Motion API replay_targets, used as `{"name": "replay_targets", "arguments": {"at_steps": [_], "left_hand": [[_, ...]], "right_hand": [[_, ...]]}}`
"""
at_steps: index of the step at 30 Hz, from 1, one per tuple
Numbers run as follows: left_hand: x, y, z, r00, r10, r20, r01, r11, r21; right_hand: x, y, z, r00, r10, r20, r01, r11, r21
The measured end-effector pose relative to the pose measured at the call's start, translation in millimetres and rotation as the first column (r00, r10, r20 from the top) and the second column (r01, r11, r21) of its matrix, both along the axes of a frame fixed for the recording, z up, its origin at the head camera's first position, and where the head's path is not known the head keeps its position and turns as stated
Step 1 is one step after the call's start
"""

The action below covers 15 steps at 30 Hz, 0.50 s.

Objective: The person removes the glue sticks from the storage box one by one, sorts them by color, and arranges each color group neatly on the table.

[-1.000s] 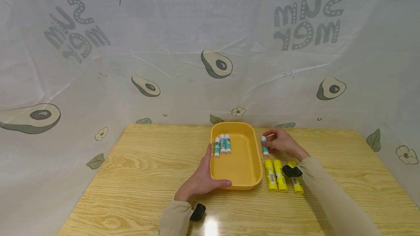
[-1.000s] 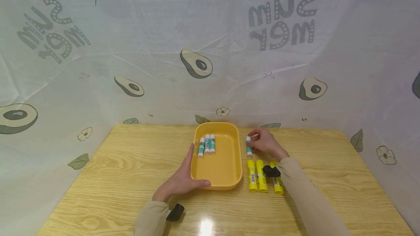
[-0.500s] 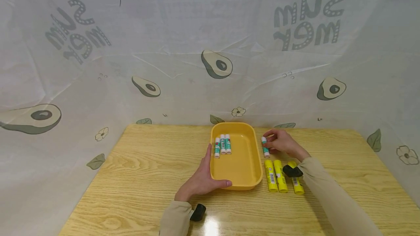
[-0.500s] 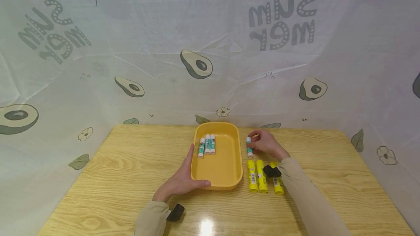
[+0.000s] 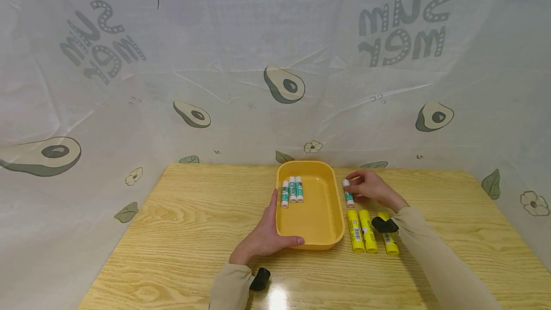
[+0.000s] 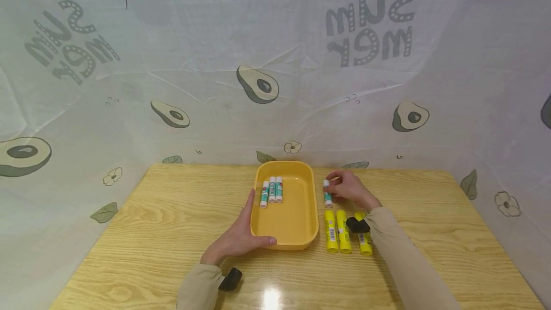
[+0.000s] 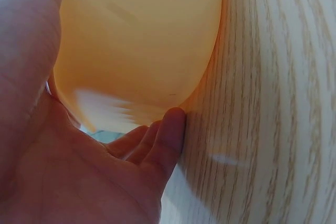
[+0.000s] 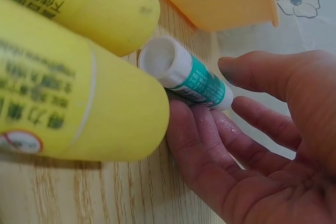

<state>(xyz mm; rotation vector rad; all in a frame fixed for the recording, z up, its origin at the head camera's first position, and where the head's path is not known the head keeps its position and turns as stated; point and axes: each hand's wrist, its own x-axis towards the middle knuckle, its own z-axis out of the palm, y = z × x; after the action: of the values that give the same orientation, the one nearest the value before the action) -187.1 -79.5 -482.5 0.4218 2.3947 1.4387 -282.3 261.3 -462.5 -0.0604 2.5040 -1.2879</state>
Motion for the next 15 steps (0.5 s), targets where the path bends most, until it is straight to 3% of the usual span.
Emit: {"name": "replay_targets", "arguments": {"at_steps": [15], "left_hand": [[1.1, -0.5, 0.5, 1.0, -0.003, -0.003, 0.003, 1.0, 0.009]], "right_hand": [[3.3, 7.1, 3.8, 1.0, 0.012, -0.001, -0.012, 1.0, -0.022]]}}
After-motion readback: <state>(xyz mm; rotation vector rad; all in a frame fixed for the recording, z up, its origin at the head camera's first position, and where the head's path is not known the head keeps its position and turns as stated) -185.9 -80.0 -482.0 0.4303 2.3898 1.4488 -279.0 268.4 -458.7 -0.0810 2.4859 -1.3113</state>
